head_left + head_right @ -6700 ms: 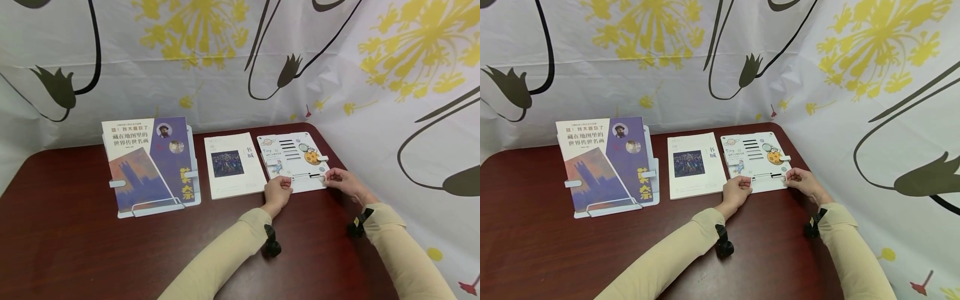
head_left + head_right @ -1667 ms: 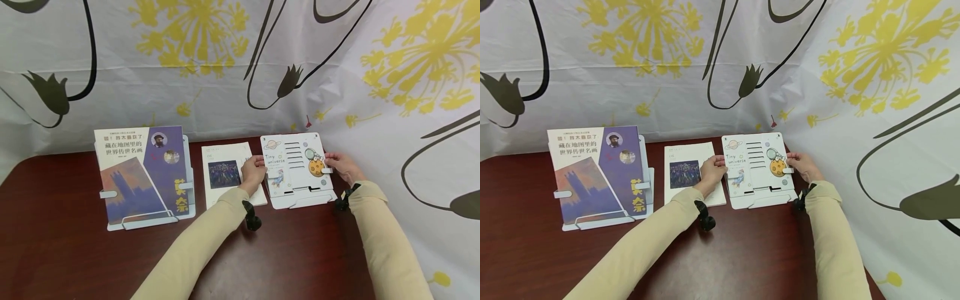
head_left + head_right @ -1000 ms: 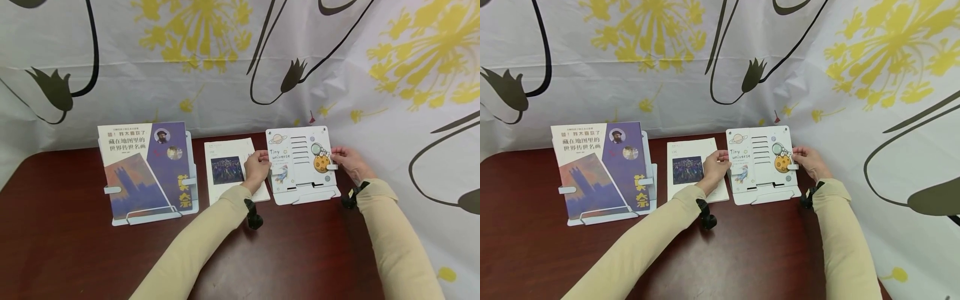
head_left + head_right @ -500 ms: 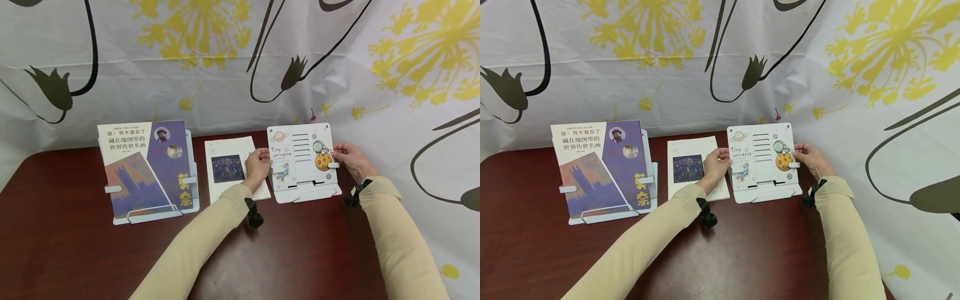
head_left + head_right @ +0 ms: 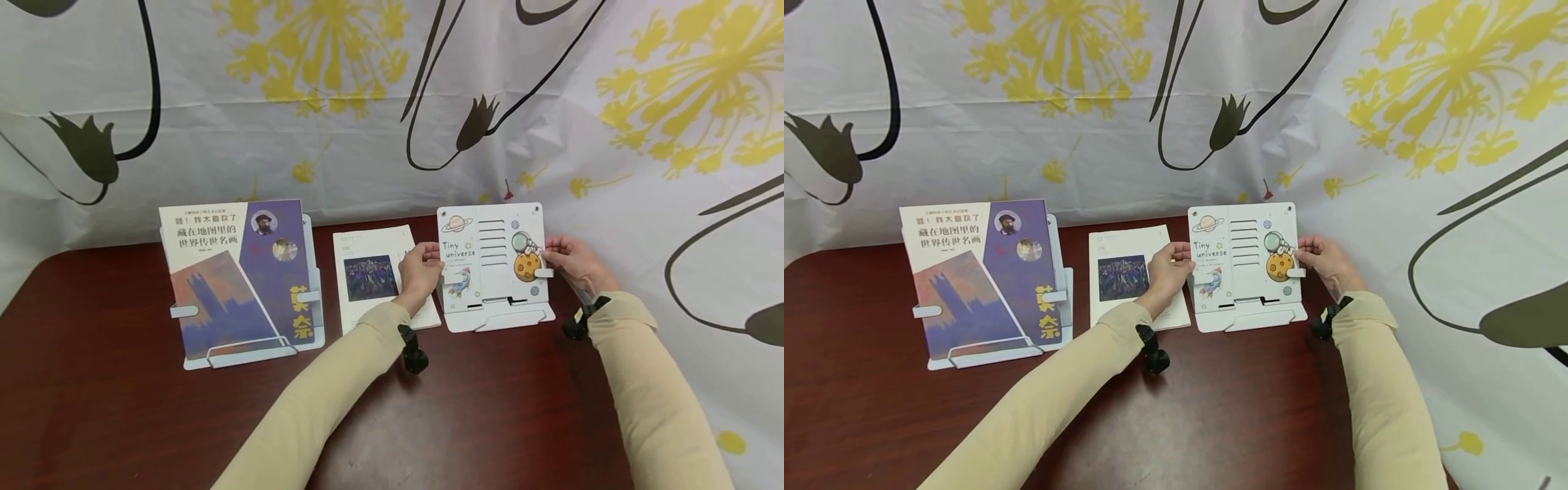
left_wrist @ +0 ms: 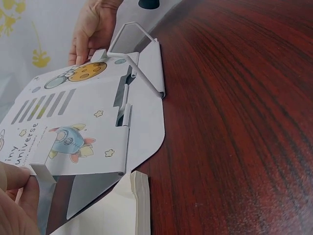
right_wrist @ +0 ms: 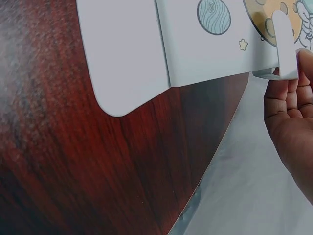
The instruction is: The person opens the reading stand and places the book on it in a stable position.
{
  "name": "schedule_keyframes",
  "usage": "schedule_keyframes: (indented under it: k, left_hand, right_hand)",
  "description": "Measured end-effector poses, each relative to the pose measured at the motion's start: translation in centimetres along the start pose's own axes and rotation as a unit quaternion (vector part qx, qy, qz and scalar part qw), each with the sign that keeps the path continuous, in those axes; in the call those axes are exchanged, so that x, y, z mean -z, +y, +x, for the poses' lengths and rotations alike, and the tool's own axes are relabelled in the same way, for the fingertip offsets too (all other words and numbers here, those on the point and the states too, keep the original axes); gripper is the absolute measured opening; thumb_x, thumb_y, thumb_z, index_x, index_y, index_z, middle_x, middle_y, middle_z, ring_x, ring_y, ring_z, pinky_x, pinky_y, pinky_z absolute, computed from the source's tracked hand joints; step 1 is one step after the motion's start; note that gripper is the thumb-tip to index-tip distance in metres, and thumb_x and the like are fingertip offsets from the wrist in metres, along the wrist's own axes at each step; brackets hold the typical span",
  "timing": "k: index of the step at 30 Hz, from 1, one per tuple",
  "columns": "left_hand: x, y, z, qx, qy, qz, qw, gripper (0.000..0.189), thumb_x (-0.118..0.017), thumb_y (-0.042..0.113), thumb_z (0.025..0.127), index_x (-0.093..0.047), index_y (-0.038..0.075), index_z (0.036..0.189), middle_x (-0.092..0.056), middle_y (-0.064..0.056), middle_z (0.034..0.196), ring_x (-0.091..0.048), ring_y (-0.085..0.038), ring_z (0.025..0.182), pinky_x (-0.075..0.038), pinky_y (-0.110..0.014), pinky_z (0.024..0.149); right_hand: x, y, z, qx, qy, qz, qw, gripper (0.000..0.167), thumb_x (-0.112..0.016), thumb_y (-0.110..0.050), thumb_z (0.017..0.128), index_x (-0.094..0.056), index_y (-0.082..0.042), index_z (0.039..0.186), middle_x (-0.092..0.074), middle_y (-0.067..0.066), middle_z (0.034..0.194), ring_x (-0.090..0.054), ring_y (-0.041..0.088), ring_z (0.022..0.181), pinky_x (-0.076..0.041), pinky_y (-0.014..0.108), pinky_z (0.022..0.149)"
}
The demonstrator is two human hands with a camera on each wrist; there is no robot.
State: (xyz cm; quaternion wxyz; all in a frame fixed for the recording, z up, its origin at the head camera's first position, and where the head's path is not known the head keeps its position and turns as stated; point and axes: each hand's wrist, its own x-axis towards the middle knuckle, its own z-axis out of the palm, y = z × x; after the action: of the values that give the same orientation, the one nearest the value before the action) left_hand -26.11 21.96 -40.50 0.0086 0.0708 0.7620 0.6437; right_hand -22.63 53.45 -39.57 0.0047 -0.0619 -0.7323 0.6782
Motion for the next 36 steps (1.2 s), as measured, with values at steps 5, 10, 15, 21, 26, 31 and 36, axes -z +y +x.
schedule_keyframes:
  k: [5, 10, 15, 21, 26, 31, 36]
  left_hand:
    - [0.2, 0.1, 0.0, -0.004, -0.007, -0.003, 1.0, 0.026, -0.065, -0.001, 0.084, -0.066, 0.008, 0.109, -0.067, -0.007, 0.099, -0.066, -0.019, 0.09, -0.053, -0.024, 0.07]
    - [0.3, 0.3, 0.1, -0.013, -0.009, 0.007, 0.9999, 0.026, -0.065, -0.001, 0.084, -0.066, 0.009, 0.108, -0.066, -0.008, 0.1, -0.067, -0.019, 0.091, -0.053, -0.025, 0.072]
    - [0.3, 0.4, 0.3, -0.026, -0.006, 0.021, 0.9994, 0.026, -0.064, -0.001, 0.085, -0.066, 0.009, 0.109, -0.067, -0.009, 0.102, -0.067, -0.019, 0.09, -0.053, -0.027, 0.075]
    - [0.5, 0.6, 0.4, -0.032, -0.005, 0.037, 0.9988, 0.026, -0.063, 0.0, 0.085, -0.066, 0.009, 0.109, -0.067, -0.007, 0.1, -0.067, -0.018, 0.09, -0.053, -0.027, 0.075]
    - [0.7, 1.2, 0.6, -0.038, -0.011, 0.043, 0.9983, 0.028, -0.063, -0.001, 0.085, -0.065, 0.008, 0.112, -0.068, -0.007, 0.101, -0.067, -0.018, 0.091, -0.053, -0.026, 0.076]
    - [1.3, 2.5, 1.7, -0.07, 0.003, 0.031, 0.9971, 0.034, -0.065, 0.0, 0.084, -0.062, 0.004, 0.119, -0.067, -0.009, 0.107, -0.066, -0.019, 0.094, -0.052, -0.021, 0.079]
    - [1.7, 4.9, 2.6, -0.144, 0.01, 0.029, 0.9892, 0.04, -0.066, 0.003, 0.086, -0.056, 0.002, 0.126, -0.063, -0.012, 0.116, -0.063, -0.019, 0.104, -0.048, -0.017, 0.086]
  right_hand:
    - [0.1, 0.0, -0.3, 0.005, -0.011, 0.03, 0.9995, 0.013, -0.054, 0.005, 0.091, -0.055, -0.008, 0.091, -0.057, -0.003, 0.08, -0.055, 0.007, 0.072, -0.048, 0.018, 0.065]
    - [0.3, 0.0, -0.7, 0.016, -0.025, 0.051, 0.9983, 0.014, -0.055, 0.006, 0.091, -0.055, -0.008, 0.091, -0.057, -0.001, 0.081, -0.056, 0.007, 0.071, -0.049, 0.017, 0.065]
    - [0.4, 0.2, -1.0, 0.022, -0.022, 0.043, 0.9986, 0.013, -0.055, 0.004, 0.091, -0.055, -0.009, 0.091, -0.057, -0.002, 0.081, -0.057, 0.008, 0.07, -0.049, 0.017, 0.064]
    - [0.1, 0.3, -1.4, 0.032, -0.015, 0.051, 0.9981, 0.015, -0.054, 0.005, 0.091, -0.054, -0.009, 0.091, -0.057, -0.002, 0.08, -0.057, 0.007, 0.07, -0.05, 0.017, 0.064]
    - [0.0, 0.2, -2.1, 0.036, -0.011, 0.066, 0.9971, 0.013, -0.056, 0.005, 0.09, -0.055, -0.008, 0.091, -0.057, -0.001, 0.081, -0.058, 0.008, 0.069, -0.051, 0.017, 0.064]
    - [-0.3, 0.0, -2.5, 0.044, -0.008, 0.066, 0.9968, 0.013, -0.056, 0.004, 0.09, -0.056, -0.008, 0.091, -0.057, -0.001, 0.081, -0.059, 0.008, 0.07, -0.051, 0.018, 0.064]
    - [-0.5, 0.0, -3.0, 0.052, -0.002, 0.052, 0.9973, 0.014, -0.056, 0.005, 0.09, -0.056, -0.009, 0.09, -0.058, -0.003, 0.079, -0.059, 0.007, 0.067, -0.05, 0.018, 0.06]
